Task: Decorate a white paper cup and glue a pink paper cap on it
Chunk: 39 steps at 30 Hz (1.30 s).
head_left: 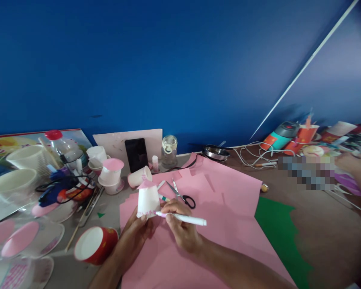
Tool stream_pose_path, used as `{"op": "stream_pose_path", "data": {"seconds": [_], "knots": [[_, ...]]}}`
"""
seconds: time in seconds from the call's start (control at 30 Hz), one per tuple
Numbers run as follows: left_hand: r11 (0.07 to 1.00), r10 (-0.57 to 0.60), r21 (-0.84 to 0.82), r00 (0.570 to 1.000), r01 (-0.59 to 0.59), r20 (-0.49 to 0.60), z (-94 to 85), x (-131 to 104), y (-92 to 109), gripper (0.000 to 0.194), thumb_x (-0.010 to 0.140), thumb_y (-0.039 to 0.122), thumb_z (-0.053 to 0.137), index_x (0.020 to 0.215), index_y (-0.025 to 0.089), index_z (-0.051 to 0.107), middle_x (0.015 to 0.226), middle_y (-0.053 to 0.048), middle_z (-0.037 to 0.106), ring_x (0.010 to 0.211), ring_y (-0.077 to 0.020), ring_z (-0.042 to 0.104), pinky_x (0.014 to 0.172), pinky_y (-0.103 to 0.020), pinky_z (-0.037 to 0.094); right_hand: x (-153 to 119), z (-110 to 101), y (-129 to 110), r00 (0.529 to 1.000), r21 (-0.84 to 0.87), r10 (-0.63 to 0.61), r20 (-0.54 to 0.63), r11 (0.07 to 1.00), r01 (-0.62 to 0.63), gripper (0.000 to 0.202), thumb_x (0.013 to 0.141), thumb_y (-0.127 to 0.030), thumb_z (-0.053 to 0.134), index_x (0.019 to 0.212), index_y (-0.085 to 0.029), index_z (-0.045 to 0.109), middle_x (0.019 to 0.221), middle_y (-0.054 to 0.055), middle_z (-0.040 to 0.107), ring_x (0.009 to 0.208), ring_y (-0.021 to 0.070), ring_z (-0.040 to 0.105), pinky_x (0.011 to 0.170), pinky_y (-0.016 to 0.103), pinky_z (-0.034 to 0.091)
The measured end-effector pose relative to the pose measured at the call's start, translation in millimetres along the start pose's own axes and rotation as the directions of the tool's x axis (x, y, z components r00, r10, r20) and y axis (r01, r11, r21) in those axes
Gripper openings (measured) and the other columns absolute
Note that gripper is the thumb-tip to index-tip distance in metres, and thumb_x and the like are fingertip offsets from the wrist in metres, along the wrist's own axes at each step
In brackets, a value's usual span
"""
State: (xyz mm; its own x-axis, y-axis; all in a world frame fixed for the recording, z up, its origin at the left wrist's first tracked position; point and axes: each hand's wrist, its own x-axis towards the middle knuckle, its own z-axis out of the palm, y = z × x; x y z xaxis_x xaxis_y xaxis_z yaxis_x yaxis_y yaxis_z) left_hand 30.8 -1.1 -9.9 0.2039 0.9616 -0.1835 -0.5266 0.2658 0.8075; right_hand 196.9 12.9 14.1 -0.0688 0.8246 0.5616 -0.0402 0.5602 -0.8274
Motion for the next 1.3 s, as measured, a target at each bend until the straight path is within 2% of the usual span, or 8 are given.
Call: {"op": "stream_pose_path", "data": {"seconds": [0.5, 0.9, 1.07, 1.3], "knots": [[0.994, -0.028, -0.106, 0.999, 0.025, -0.023, 1.4, -0.1, 2.5, 0.019, 0.079, 0.036, 0.076, 0.082, 0.020, 0.067, 0.068, 0.002, 0.056, 0.060, -0.0137, 0.048, 0.058, -0.030, 0.042, -0.5, -2.9, 4.0, 0.996, 0.023, 0.064, -0.055, 0.998, -0.063, 0.023, 0.097, -0.031, 0.048, 0.084, -0.022, 0.065, 0.079, 0.004, 0.062, 0.075, 0.0186, 0.059, 0.071, 0.032, 0.048], [0.992, -0.063, -0.118, 0.995, 0.053, -0.078, 4.0, -1.0, 5.8, 0.023, 0.074, 0.035, 0.079, 0.074, 0.018, 0.065, 0.067, 0.001, 0.059, 0.061, -0.0144, 0.051, 0.059, -0.029, 0.044, 1.8, -3.6, 0.3, 0.999, -0.048, 0.034, -0.014, 0.998, -0.035, 0.021, 0.096, -0.029, 0.048, 0.085, -0.022, 0.065, 0.077, 0.004, 0.064, 0.077, 0.0199, 0.061, 0.071, 0.033, 0.048], [0.990, -0.069, -0.127, 0.995, 0.060, -0.072, 3.5, -0.9, 6.2, 0.021, 0.075, 0.033, 0.079, 0.083, 0.018, 0.068, 0.069, 0.001, 0.059, 0.061, -0.0139, 0.051, 0.058, -0.029, 0.043, 1.5, -4.5, 1.1, 0.999, -0.003, 0.038, 0.030, 0.999, -0.038, 0.022, 0.095, -0.032, 0.048, 0.083, -0.022, 0.064, 0.074, 0.004, 0.063, 0.070, 0.0191, 0.059, 0.068, 0.033, 0.048], [0.992, -0.058, -0.118, 0.997, 0.051, -0.055, 2.8, -0.7, 4.9, 0.021, 0.076, 0.035, 0.078, 0.078, 0.018, 0.066, 0.068, 0.002, 0.058, 0.061, -0.0138, 0.050, 0.058, -0.029, 0.043, 1.1, -3.3, 0.6, 0.998, 0.017, 0.069, -0.009, 0.998, -0.068, 0.024, 0.097, -0.033, 0.048, 0.084, -0.021, 0.064, 0.076, 0.004, 0.062, 0.073, 0.0189, 0.058, 0.067, 0.031, 0.047]]}}
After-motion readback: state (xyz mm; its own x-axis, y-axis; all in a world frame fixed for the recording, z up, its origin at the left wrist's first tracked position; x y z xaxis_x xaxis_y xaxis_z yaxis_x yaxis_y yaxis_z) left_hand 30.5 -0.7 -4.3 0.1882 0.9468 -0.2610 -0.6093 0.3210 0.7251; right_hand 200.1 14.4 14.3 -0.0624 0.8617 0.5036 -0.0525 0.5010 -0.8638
